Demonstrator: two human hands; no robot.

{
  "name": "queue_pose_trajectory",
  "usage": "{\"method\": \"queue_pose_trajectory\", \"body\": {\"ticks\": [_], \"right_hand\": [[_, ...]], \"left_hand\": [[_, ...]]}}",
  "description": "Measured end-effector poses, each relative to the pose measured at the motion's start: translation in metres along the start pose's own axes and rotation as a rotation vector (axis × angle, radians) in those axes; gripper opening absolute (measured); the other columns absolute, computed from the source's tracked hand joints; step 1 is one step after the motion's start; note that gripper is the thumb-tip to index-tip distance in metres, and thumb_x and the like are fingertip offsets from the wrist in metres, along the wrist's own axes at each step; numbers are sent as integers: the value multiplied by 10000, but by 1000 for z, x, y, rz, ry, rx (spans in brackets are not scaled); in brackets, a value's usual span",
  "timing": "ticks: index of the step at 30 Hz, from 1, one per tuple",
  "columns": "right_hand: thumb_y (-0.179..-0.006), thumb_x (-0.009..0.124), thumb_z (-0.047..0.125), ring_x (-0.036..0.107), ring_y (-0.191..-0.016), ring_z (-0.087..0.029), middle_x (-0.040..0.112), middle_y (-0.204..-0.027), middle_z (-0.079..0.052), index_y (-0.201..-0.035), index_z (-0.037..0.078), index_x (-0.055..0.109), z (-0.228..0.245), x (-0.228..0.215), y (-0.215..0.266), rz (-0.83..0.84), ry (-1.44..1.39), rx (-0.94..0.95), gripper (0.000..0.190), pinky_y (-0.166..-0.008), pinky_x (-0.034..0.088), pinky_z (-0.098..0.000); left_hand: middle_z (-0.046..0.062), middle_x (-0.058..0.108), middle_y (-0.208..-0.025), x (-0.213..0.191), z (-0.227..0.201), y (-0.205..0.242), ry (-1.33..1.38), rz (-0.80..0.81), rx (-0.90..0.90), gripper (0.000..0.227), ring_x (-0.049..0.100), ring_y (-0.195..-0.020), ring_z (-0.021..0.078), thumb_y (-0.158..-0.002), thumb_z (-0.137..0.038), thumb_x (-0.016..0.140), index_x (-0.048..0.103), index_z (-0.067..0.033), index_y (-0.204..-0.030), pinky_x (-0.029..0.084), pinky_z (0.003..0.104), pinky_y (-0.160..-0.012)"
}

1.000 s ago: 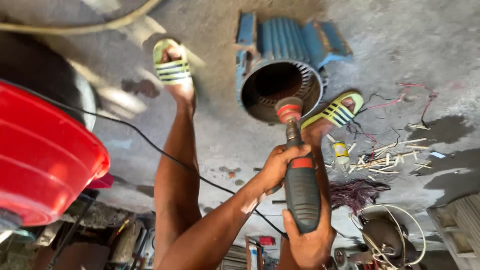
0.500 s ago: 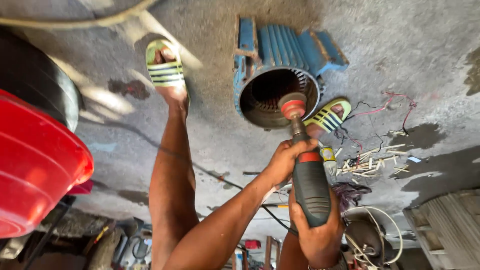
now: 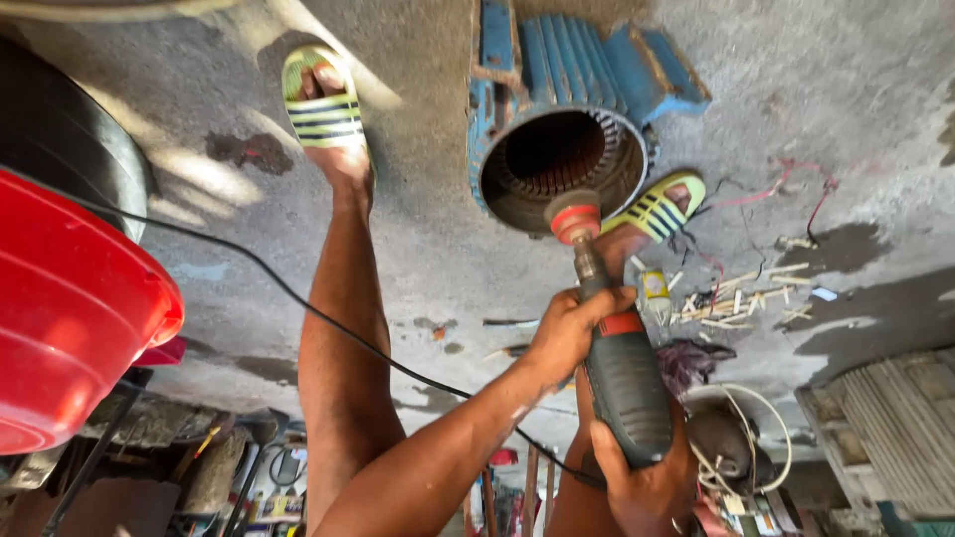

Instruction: Cleaning the interior of an electric motor housing using a power tool with a wire brush attachment

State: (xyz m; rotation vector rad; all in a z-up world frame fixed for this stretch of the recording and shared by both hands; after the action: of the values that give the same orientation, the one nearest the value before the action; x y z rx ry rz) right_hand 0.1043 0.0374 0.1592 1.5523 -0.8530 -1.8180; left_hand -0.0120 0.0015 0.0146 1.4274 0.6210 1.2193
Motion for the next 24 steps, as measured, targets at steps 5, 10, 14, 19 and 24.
{"method": "queue_pose_trajectory", "body": {"ticks": [5, 10, 14, 19, 24], "right_hand": [[-734, 786, 259, 697, -690, -362, 745, -925, -154, -1217, 52, 621, 21, 9, -15, 55, -47, 54, 551, -651, 553, -445], [-711, 790, 335, 686, -593, -333, 748, -821, -119, -1224, 81, 617, 14, 14, 2, 64, -52, 104, 598, -591, 543, -435], [-750, 794, 237, 680, -594, -282, 752, -841, -129, -1234, 29, 606, 32, 18, -16, 59, -184, 48, 559, -587, 554, -388], [-698, 810, 324, 721, -586, -310, 780, -793, -108, -1273, 97, 620, 7, 15, 6, 43, -97, 189, 648, -571, 556, -418], [-718, 811, 331, 708, -632, -317, 764, -872, -129, -1275, 66, 618, 22, 22, -16, 63, -107, 107, 646, -590, 552, -429]], "left_hand": [[57, 647, -727, -10, -4, -15, 21, -31, -8, 299, 570, -590, 134, -883, -313, 702, 703, -14, -896, 458, 254, -556], [28, 619, -686, -18, -1, 0, 14, -1, 25, 272, 547, -549, 108, -913, -300, 701, 640, -59, -803, 442, 242, -517], [62, 621, -691, -16, -18, -7, -53, -53, -19, 325, 548, -541, 138, -889, -342, 689, 641, -28, -817, 437, 259, -503], [50, 610, -696, -10, -8, 5, -22, -21, -21, 277, 544, -572, 124, -911, -288, 683, 629, -39, -802, 449, 251, -541], [111, 657, -748, -19, -9, -16, -43, -52, -21, 357, 594, -557, 168, -872, -331, 712, 653, 19, -906, 489, 279, -526]]}}
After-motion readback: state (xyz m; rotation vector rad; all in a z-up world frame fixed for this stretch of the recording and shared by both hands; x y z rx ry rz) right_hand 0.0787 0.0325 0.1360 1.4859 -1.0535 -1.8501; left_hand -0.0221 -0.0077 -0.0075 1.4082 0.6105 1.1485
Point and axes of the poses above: each hand's wrist, its own y-axis away from the middle knuckle, its own x-axis out of the palm, z = x × y, the point moved 3 cm from there along -y, towards the middle knuckle
